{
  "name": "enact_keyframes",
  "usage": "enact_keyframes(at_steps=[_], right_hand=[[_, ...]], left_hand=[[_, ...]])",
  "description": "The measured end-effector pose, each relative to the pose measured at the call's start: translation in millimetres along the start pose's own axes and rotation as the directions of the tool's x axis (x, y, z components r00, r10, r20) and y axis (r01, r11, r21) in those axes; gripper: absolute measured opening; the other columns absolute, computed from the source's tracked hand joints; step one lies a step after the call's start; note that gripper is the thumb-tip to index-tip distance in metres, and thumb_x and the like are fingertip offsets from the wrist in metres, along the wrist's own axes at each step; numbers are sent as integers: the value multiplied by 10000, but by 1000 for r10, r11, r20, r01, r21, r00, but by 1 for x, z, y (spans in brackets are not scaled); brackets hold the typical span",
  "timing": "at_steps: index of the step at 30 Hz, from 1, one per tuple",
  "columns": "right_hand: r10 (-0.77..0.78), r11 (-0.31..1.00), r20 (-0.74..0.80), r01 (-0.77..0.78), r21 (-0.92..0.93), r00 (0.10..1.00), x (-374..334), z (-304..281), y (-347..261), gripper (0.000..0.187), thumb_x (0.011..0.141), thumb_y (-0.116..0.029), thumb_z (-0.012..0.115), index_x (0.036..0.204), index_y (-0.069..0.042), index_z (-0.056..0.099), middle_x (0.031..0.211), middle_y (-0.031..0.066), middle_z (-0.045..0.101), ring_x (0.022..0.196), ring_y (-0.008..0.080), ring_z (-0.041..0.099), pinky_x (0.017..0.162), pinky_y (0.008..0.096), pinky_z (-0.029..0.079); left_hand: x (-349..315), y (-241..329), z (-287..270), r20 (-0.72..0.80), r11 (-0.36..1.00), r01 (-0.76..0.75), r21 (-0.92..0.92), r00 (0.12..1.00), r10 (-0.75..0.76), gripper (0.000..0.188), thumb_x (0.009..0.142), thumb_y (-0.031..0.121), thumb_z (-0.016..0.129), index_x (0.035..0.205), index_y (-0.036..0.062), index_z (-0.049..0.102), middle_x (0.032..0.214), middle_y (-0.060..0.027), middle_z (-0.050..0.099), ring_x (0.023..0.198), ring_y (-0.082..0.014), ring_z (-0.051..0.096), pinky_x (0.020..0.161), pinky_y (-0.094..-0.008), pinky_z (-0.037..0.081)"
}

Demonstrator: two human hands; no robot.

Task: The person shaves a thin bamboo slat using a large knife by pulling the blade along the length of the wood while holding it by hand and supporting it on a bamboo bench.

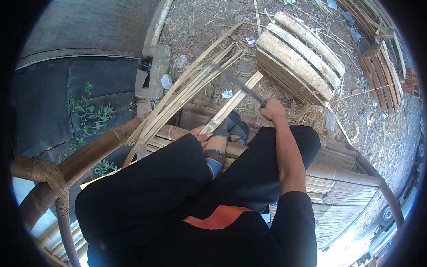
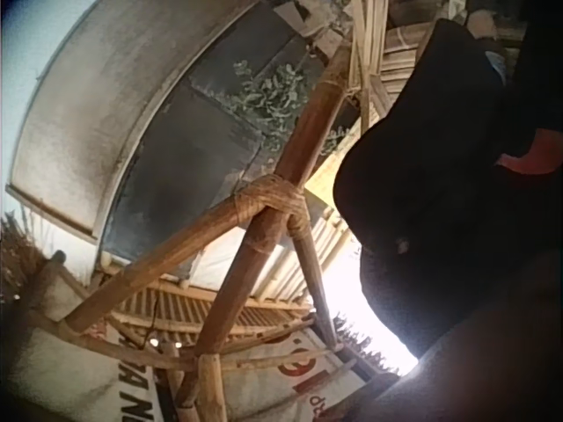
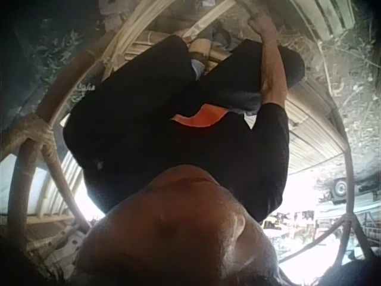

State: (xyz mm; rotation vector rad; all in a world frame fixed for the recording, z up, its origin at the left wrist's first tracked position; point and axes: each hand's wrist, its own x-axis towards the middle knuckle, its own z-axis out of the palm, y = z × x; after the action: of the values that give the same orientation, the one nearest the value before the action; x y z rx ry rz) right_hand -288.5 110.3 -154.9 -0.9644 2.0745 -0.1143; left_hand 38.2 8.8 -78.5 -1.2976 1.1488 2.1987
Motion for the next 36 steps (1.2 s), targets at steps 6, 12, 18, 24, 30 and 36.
enact_keyframes(at_steps=[6,12,18,24,30,36], right_hand=[[292,923,-65,-263,279,954,23,2,43,430,702,-320,628,891,63,682,961,315,642,980,421,629,844,447,503],[259,902,40,-256,349,965,13,14,-14,437,682,-357,665,843,49,687,833,281,667,858,384,673,787,430,518],[282,904,-67,-241,354,957,29,41,39,437,697,-379,667,783,49,683,706,219,669,716,319,691,713,397,526],[386,394,72,-235,889,920,-4,23,6,263,771,-277,678,785,-40,565,573,67,525,468,183,536,451,328,440],[223,-140,30,2,990,974,-90,-8,-68,338,838,-345,690,908,-105,462,533,-23,368,404,95,382,406,255,349],[124,-412,-199,233,881,972,-144,-3,-126,269,897,-290,642,919,-60,504,526,-44,355,392,72,351,399,254,341]], left_hand=[[17,-13,-8,27,981,-192,-31,981,192,358,948,101,550,1285,11,468,971,-19,571,824,-76,539,675,-208,439],[7,-16,-2,-48,969,-242,-50,970,239,331,947,119,556,1259,24,495,848,11,550,648,-28,471,545,-184,357],[-14,17,11,-37,993,-119,-3,992,119,252,952,139,557,1180,38,525,725,39,528,549,-30,431,497,-190,339],[-12,44,-4,76,963,-176,205,984,164,236,959,290,541,995,56,531,740,2,533,649,-76,515,570,-247,409],[-32,139,38,101,885,-236,402,972,213,296,991,319,482,1079,36,478,654,-8,520,478,-88,520,464,-256,460],[-37,163,69,187,831,-350,431,936,297,340,979,352,512,961,13,536,662,-24,545,496,-118,586,478,-262,511]])
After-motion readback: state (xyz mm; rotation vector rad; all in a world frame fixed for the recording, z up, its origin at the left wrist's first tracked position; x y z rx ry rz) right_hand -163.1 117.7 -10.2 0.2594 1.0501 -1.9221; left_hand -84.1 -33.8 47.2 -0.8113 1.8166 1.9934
